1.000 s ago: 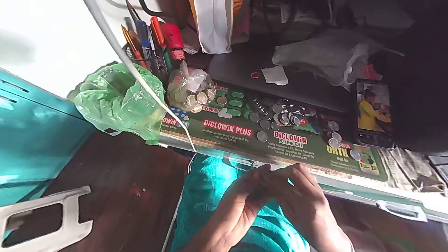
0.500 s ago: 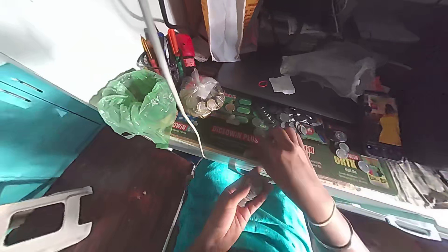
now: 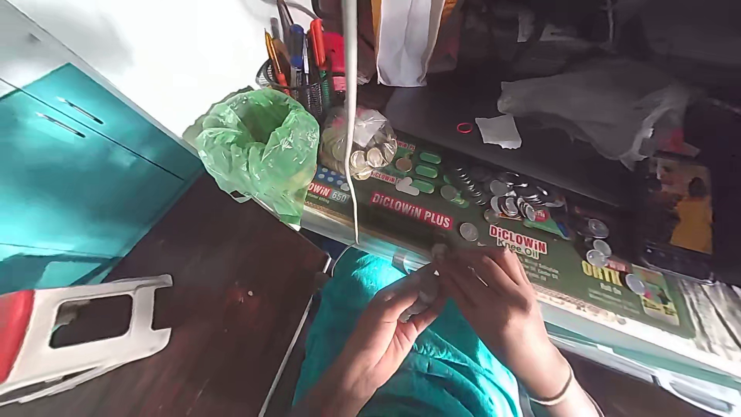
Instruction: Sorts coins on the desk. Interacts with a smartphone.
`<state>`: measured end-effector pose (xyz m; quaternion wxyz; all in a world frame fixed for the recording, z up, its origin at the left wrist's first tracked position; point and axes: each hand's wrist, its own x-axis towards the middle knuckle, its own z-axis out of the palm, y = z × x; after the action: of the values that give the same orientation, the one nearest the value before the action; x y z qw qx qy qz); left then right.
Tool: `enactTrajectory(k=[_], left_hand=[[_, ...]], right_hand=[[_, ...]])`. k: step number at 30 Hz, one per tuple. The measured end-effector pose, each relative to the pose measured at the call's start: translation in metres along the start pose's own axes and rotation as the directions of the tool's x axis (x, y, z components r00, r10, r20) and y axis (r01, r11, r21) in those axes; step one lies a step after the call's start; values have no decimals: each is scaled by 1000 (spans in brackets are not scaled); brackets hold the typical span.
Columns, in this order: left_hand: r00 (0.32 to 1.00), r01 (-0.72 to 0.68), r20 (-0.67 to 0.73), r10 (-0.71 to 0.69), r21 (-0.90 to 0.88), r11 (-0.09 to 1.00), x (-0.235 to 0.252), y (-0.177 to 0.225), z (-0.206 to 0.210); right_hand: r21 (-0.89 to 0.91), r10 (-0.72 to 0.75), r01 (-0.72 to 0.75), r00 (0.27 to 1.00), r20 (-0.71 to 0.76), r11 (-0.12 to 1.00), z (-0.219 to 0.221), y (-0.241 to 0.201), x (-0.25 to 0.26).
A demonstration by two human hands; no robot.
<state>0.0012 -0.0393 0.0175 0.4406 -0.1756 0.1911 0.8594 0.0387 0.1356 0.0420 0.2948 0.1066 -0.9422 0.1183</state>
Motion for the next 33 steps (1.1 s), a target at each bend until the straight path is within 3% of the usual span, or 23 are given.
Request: enactTrajectory(k=[5, 12, 17, 21, 27, 30, 33], left_hand=[[1000, -1, -8, 1, -19, 1000, 1, -2, 0], [1000, 9, 14, -8, -61, 998, 1, -1, -1], [993, 6, 119, -1, -42, 999, 4, -2, -9], [997, 8, 71, -7, -18, 1000, 4, -2, -7], [999, 9, 43, -6, -64, 998, 0, -6, -4], [997, -16, 70, 22, -84, 996, 1, -8, -9], [997, -75, -35, 72, -98, 992, -2, -4, -9]], right_hand=[[-75, -143, 138, 987, -66, 988, 2, 7, -8], [-80, -211, 202, 971, -114, 976, 7, 14, -14], [99, -153, 160, 985, -74, 982, 3, -5, -22], [205, -61, 49, 997, 52, 978, -5, -4, -12], [-134, 179, -159, 972, 155, 978, -3, 23, 54], [-217, 179, -130, 958, 226, 968, 7, 12, 55], [-278, 76, -12, 972, 222, 961, 7, -8, 39]])
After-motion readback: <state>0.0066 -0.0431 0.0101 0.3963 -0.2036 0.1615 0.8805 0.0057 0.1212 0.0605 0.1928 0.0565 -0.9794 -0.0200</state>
